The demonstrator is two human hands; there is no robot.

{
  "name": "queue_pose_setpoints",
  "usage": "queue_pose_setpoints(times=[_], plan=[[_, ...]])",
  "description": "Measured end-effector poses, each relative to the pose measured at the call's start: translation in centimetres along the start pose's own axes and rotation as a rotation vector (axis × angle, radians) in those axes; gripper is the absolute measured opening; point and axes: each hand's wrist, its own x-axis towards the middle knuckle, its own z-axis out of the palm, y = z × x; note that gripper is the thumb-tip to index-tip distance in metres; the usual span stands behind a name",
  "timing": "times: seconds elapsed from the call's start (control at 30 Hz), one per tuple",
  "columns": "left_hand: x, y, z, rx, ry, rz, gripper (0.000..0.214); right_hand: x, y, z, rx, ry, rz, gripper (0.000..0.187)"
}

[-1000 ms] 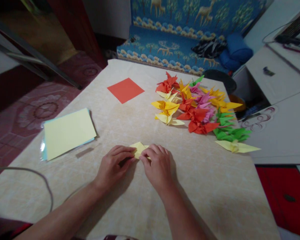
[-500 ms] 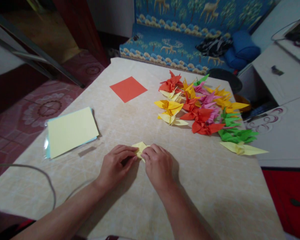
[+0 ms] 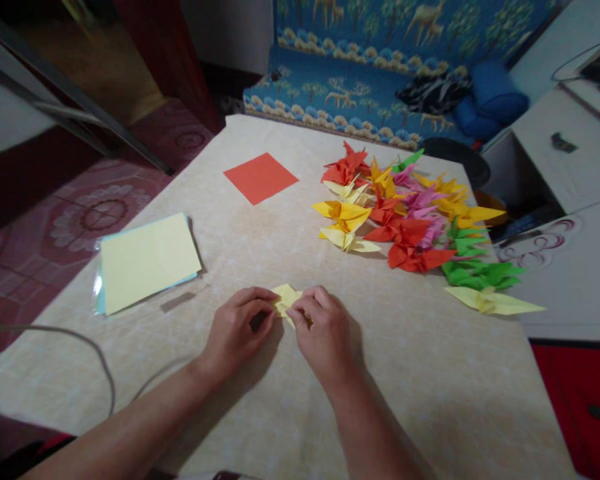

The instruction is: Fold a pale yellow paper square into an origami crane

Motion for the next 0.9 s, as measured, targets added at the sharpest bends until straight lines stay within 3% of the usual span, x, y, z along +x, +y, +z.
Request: queue_pose_setpoints(times=[0.23, 0.9], plan=[[-0.02, 0.15, -0.13, -0.011, -0.018, -0.023, 0.011, 0.21, -0.10, 0.52, -0.045, 0.044, -0.013, 0.008], [-0.01, 0.45, -0.28, -0.027, -0.012, -0.039, 0.012, 0.84, -0.86, 0.53, -0.124, -0.006, 0.048, 0.008]])
